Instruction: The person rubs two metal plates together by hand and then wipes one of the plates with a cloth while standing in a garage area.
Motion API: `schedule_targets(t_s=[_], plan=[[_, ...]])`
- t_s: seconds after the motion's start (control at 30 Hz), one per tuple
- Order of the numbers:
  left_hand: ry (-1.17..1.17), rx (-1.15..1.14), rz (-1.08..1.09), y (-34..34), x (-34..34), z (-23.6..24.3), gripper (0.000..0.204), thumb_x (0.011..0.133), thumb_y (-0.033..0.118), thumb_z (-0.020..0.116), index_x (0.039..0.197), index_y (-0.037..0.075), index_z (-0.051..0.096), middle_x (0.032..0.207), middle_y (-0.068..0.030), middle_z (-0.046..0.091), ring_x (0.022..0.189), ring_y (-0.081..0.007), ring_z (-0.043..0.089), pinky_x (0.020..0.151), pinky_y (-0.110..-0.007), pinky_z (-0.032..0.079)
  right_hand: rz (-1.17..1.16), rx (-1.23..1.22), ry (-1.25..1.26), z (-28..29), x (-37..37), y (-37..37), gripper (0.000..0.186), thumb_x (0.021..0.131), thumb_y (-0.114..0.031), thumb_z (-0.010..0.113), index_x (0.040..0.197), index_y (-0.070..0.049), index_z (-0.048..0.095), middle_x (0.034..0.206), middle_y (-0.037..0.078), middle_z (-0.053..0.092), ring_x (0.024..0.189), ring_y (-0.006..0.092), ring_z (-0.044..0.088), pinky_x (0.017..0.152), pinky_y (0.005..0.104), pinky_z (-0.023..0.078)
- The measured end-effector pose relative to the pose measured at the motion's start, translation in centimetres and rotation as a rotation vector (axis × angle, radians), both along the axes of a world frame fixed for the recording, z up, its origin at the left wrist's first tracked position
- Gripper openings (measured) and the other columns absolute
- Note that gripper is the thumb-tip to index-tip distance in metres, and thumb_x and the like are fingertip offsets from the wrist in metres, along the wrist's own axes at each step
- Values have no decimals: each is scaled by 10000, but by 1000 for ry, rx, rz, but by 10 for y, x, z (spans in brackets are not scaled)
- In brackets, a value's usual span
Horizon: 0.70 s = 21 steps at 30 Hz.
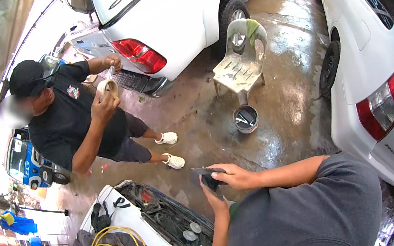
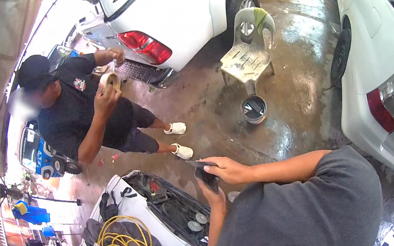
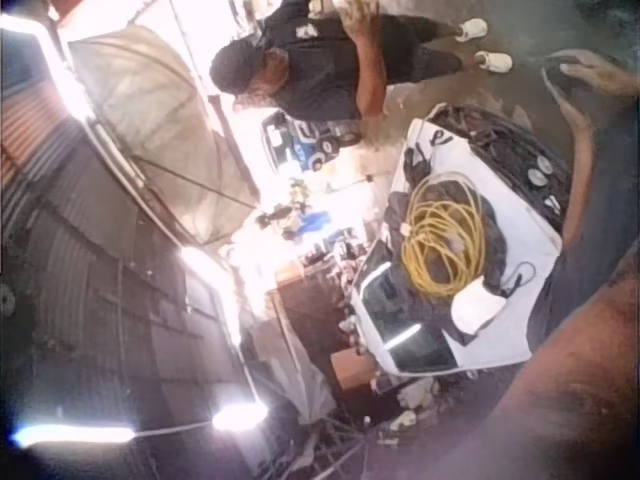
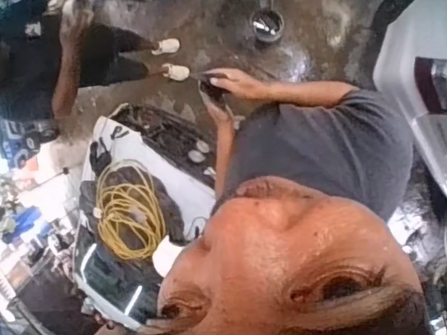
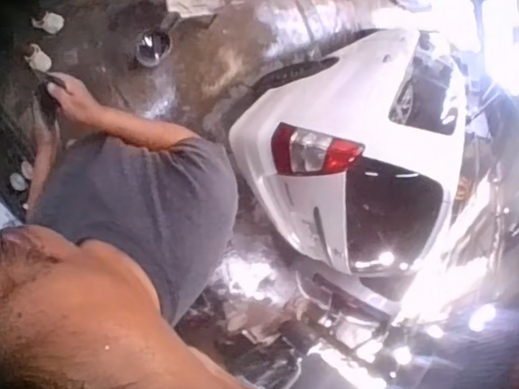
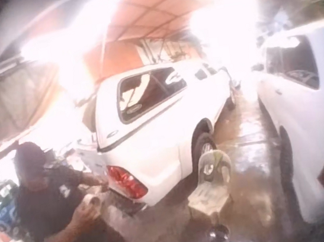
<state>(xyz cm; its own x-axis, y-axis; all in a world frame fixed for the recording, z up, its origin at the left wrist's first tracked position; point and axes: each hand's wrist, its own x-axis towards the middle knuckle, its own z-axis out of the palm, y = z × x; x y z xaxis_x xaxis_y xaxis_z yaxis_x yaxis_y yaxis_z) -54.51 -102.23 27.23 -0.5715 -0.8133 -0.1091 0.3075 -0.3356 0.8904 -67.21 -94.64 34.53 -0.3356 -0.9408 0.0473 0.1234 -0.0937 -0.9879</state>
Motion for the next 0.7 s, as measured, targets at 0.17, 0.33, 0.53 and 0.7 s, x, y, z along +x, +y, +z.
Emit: schedule_targets(t_s=[0.17,0.33,0.53,0.7], plan=[[-205,-132,-348,-4,5,27,586,1011,304,514,1497,21,353,1436,-121,464,1339,-218,436,1105,-342,349,25,-12,304,-2,-15,2,425,1016,-248,498,1343,20,536,1317,200,600,1236,302,559,1055,383,413],[-352,-426,-372,-4,9,11,611,939,160,628,1468,-2,368,1333,-126,540,1232,-235,526,1041,-357,416,117,-152,654,-1,-4,15,429,962,-177,557,1371,-47,536,1374,157,573,1278,333,537,1059,419,446],[-406,-682,-241,3,11,-11,748,907,182,678,1514,-7,283,1330,-143,539,1245,-245,525,1055,-360,411,-41,-192,902,2,-15,11,460,901,-115,611,1357,-100,556,1345,140,592,1213,329,585,974,423,518],[-436,-609,-317,-11,30,-20,708,889,22,513,1538,-10,230,1416,-169,483,1339,-271,463,1112,-368,363,105,-332,850,20,15,24,468,866,-112,628,1330,-160,581,1313,117,614,1158,317,626,969,411,527]])
